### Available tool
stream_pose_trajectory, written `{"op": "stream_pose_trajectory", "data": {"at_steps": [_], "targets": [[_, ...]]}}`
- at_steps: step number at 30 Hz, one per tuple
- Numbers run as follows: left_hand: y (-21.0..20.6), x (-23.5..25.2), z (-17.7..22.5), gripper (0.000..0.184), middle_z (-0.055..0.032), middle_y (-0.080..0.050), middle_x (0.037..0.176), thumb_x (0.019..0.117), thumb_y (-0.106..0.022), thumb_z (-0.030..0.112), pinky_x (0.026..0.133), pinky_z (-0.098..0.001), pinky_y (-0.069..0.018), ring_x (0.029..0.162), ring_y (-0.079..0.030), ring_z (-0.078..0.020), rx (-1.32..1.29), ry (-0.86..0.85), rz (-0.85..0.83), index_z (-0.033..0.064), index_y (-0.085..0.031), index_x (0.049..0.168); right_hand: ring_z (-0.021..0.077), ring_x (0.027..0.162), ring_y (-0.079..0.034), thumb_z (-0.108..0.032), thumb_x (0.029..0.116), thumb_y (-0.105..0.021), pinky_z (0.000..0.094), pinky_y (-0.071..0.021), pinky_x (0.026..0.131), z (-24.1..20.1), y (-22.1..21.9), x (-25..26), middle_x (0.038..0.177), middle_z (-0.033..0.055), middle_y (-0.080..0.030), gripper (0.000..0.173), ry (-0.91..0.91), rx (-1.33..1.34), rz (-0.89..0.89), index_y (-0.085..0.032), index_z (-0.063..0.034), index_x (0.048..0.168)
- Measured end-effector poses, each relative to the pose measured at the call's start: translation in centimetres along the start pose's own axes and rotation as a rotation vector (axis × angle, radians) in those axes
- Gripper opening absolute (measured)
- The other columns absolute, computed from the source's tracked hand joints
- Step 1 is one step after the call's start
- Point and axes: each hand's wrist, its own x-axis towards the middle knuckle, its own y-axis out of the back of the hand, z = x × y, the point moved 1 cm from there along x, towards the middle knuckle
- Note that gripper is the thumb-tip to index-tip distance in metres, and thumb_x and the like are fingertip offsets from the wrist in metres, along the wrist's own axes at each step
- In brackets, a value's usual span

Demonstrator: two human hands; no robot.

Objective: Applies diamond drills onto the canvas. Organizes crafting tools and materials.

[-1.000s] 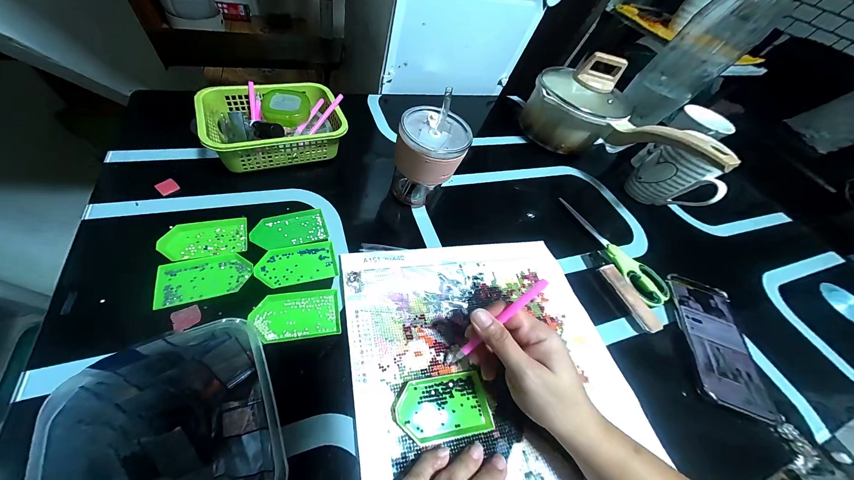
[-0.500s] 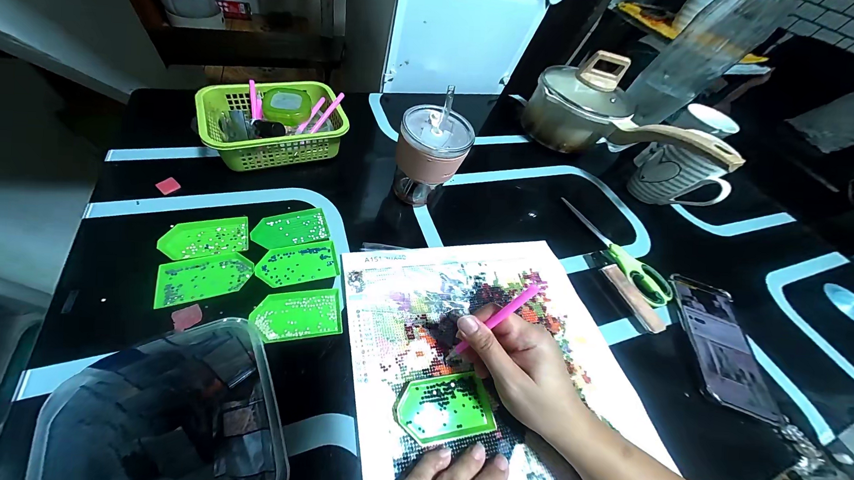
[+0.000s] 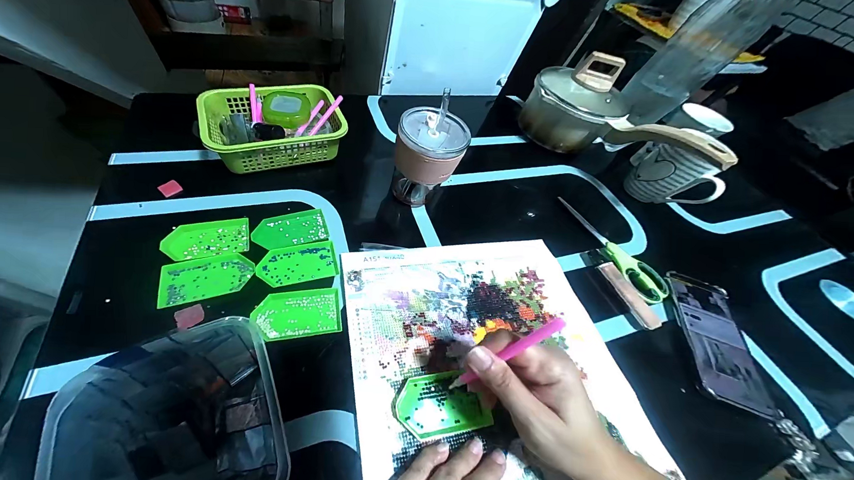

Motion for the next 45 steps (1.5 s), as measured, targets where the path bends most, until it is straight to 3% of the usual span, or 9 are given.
{"op": "stream_pose_trajectory", "data": {"at_steps": [8, 25, 32, 36, 45], "targets": [[0.01, 0.04, -0.03, 0.047, -0.0148, -0.053, 0.152, 0.1014, -0.059, 0.027, 0.120, -0.0487, -0.0326, 0.144, -0.047, -0.0324, -0.009, -0.002, 0.025, 0.0045, -0.058, 0.142, 0.0008, 0.067, -0.061, -0.024, 0.1097, -0.050, 0.0162, -0.0513, 0.062, 0.58, -0.83, -0.24, 0.077, 0.0029, -0.065, 0.031, 0.046, -0.061, -0.054, -0.065, -0.0019, 0.094], [-0.03, 0.08, -0.04, 0.046, -0.0149, -0.053, 0.152, 0.1014, -0.059, 0.027, 0.120, -0.0479, -0.0328, 0.144, -0.047, -0.0319, -0.009, 0.001, 0.029, 0.0047, -0.058, 0.142, 0.0003, 0.068, -0.062, -0.024, 0.1096, -0.051, 0.0154, -0.0515, 0.062, 0.61, -0.78, -0.11, 0.077, 0.0023, -0.066, 0.031, 0.050, -0.060, -0.061, -0.065, -0.0024, 0.093], [0.04, 0.07, -0.10, 0.048, -0.0152, -0.051, 0.154, 0.1016, -0.059, 0.027, 0.121, -0.0483, -0.0311, 0.146, -0.045, -0.0321, -0.020, -0.003, 0.006, 0.0042, -0.056, 0.144, -0.0034, 0.063, -0.060, -0.025, 0.1082, -0.053, 0.0130, -0.0510, 0.057, 0.55, -0.38, 0.52, 0.073, -0.0073, -0.065, 0.026, -0.089, 0.067, 0.012, -0.067, -0.0120, 0.090], [-0.02, 0.08, -0.05, 0.047, -0.0147, -0.052, 0.153, 0.1019, -0.058, 0.027, 0.120, -0.0477, -0.0320, 0.145, -0.046, -0.0319, -0.012, 0.001, 0.022, 0.0042, -0.057, 0.143, -0.0018, 0.066, -0.060, -0.024, 0.1092, -0.051, 0.0140, -0.0499, 0.061, 0.60, -0.71, 0.38, 0.075, -0.0008, -0.064, 0.030, 0.015, -0.008, -0.073, -0.065, -0.0035, 0.091], [-0.13, 0.05, -0.11, 0.047, -0.0146, -0.053, 0.153, 0.1018, -0.058, 0.027, 0.120, -0.0475, -0.0319, 0.145, -0.046, -0.0316, -0.007, -0.002, 0.027, 0.0046, -0.057, 0.143, 0.0018, 0.067, -0.060, -0.026, 0.1097, -0.050, 0.0157, -0.0495, 0.063, 0.44, -0.73, 0.30, 0.075, 0.0045, -0.063, 0.033, 0.086, -0.117, -0.103, -0.065, -0.0016, 0.092]]}}
